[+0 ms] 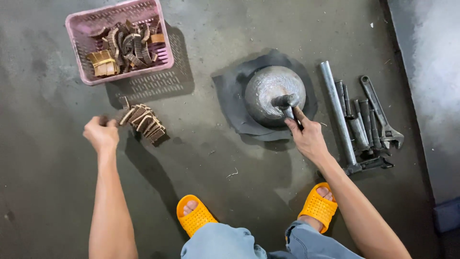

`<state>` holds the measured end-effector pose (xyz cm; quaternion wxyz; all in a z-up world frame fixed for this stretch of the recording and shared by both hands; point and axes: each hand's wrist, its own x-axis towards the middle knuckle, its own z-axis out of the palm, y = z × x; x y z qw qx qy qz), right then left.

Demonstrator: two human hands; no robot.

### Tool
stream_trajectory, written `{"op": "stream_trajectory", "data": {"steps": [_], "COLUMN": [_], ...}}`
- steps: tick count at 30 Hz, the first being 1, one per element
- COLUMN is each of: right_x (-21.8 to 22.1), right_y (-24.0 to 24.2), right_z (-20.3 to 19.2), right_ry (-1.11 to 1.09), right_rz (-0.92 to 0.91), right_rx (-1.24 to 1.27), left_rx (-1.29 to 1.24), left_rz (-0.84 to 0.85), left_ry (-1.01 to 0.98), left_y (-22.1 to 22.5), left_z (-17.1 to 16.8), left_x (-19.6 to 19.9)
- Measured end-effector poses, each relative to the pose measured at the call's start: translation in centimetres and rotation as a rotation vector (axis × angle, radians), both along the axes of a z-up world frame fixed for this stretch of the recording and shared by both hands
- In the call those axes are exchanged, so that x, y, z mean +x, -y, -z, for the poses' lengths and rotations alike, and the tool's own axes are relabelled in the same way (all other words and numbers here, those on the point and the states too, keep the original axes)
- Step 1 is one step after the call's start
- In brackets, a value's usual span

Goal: Hammering and sorting curved metal parts on an anvil on the workshop floor.

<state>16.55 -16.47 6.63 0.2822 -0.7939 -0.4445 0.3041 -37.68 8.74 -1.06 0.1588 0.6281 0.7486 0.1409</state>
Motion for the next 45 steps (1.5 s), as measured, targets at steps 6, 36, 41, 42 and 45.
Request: {"op": "stream_trajectory", "data": {"steps": [6,36,41,42,45], "right_x": [0.1,0.9,-0.1,-0.3,0.6], "right_y": [0.3,-2.9,-1.7,-1.4,-1.6], "right_z": [0.8,-4.4,-4.8,-4.6,-3.1], "right_ry": [-0.181,0.141,0.137,0.148,0.154], "right_rz": [0.078,-0.214,-0.167,-0.149,-0.194], "right_rx": [-0.023,0.094,0.173,0.240,0.152], "left_rx": [0.068,0.163,0.211,0.229,0.224], "left_rz": [-0.018,0.977,0.970,0.958,0.967], "left_ry": [0.453,0.486,0.501,0.510,0.483], "left_y": [4.9,9.4,9.9,10.1,10.0], "left_z": [-12.1,-2.9,-1.8,-1.7,-1.6], "left_x": [16.5,37.8,37.8,37.7,37.8]}}
